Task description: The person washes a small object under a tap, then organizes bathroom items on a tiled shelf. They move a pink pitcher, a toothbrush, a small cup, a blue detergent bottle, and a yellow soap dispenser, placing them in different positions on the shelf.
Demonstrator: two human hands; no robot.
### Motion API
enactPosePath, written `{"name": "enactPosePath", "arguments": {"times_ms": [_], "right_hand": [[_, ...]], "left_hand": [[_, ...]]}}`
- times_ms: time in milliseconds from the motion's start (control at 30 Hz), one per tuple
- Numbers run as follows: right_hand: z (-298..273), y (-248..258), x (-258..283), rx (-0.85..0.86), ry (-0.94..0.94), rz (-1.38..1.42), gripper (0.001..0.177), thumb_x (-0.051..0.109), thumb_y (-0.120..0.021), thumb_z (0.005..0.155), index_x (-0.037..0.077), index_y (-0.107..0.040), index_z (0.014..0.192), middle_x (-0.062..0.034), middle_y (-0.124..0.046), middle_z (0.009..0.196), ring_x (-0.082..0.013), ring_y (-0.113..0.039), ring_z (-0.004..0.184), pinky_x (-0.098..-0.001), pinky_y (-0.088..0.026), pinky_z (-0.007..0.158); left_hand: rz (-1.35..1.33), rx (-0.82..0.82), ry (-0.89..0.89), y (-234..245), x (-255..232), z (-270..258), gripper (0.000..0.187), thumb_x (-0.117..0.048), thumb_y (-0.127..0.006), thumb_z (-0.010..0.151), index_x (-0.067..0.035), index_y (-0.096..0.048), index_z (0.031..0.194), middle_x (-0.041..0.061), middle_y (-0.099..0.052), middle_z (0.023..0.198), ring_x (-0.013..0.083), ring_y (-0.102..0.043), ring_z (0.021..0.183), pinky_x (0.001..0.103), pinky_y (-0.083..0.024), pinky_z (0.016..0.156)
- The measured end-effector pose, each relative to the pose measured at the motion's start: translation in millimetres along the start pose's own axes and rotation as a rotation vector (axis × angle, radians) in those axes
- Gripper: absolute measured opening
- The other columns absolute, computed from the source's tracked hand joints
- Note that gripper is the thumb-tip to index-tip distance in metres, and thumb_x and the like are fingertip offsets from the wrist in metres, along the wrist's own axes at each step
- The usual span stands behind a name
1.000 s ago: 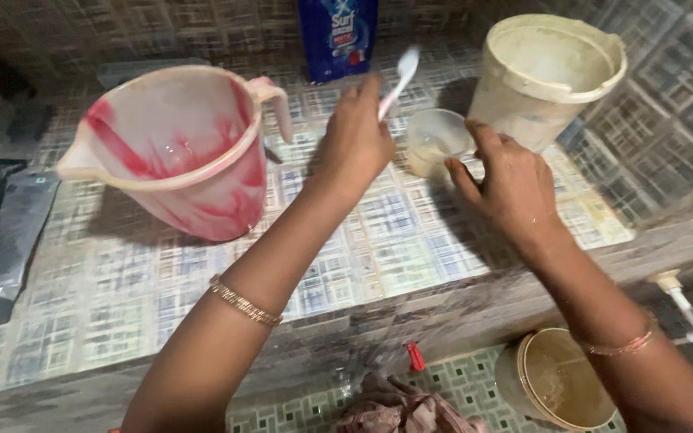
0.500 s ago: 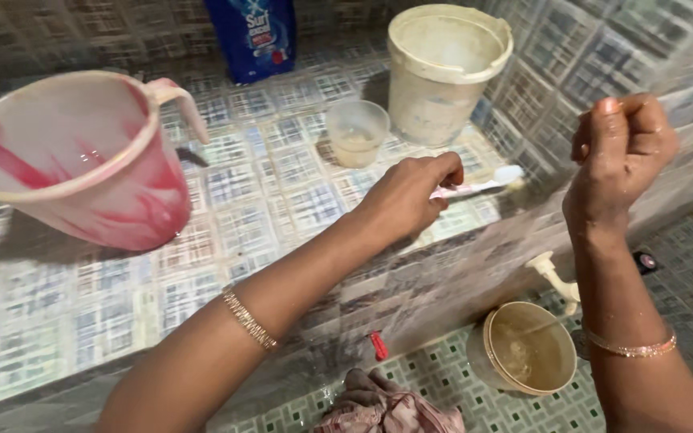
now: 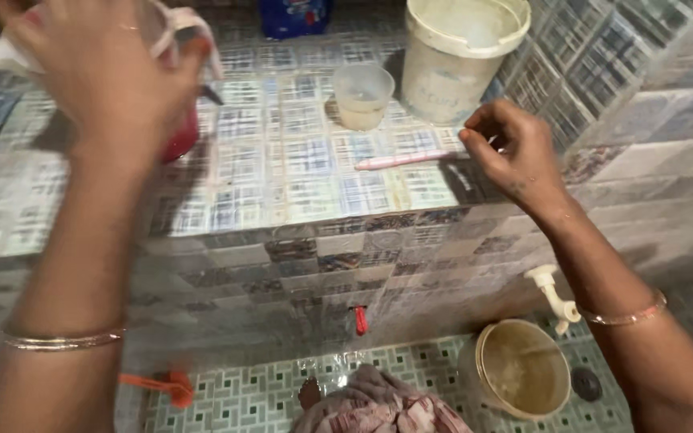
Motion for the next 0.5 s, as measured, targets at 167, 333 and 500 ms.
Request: {"name": "enactPosePath", "arguments": {"times_ms": [167, 333, 500], "right_hand": [[39, -42, 7, 0.12, 0.025, -0.04, 0.017, 0.014, -0.07, 0.096, 0.0, -0.071, 0.104, -0.0136, -0.073, 0.101, -0.0199, -0.068, 0.077, -0.0348, -0.057, 0.068], [69, -98, 38, 0.106, 0.577, -0.31, 0.042, 0.016, -0.075, 0.086, -0.008, -0.069, 0.12, -0.0274, -0.067, 0.12, -0.0424, -0.062, 0.11, -0.0473, -0.049, 0.096], [113, -154, 12, 0.542, 0.165, -0.483, 0.029, 0.026, -0.065, 0.1, 0.002, -0.073, 0.114, -0.0199, -0.07, 0.128, -0.0341, -0.062, 0.132, -0.0421, -0.043, 0.12]], "left_hand": [[0.023, 0.331, -0.101, -8, 65, -36, 0.046, -0.051, -0.087, 0.091, -0.009, -0.073, 0.106, 0.016, -0.074, 0.088, 0.0409, -0.068, 0.095, 0.056, -0.044, 0.102], [-0.315, 0.274, -0.099, -10, 68, -39, 0.024, -0.032, -0.078, 0.096, -0.011, -0.072, 0.106, 0.009, -0.075, 0.089, 0.0327, -0.072, 0.085, 0.045, -0.053, 0.072], [-0.306, 0.219, -0.265, -8, 50, 1, 0.025, -0.04, -0.078, 0.101, -0.015, -0.078, 0.101, 0.01, -0.075, 0.089, 0.033, -0.071, 0.081, 0.045, -0.055, 0.07]]}}
Point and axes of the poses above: each hand's wrist, its own z-axis towards the middle knuckle, its own y-axis out of the back of the hand, x = y × z, the point moved 6 cm from there along z, towards the middle knuckle
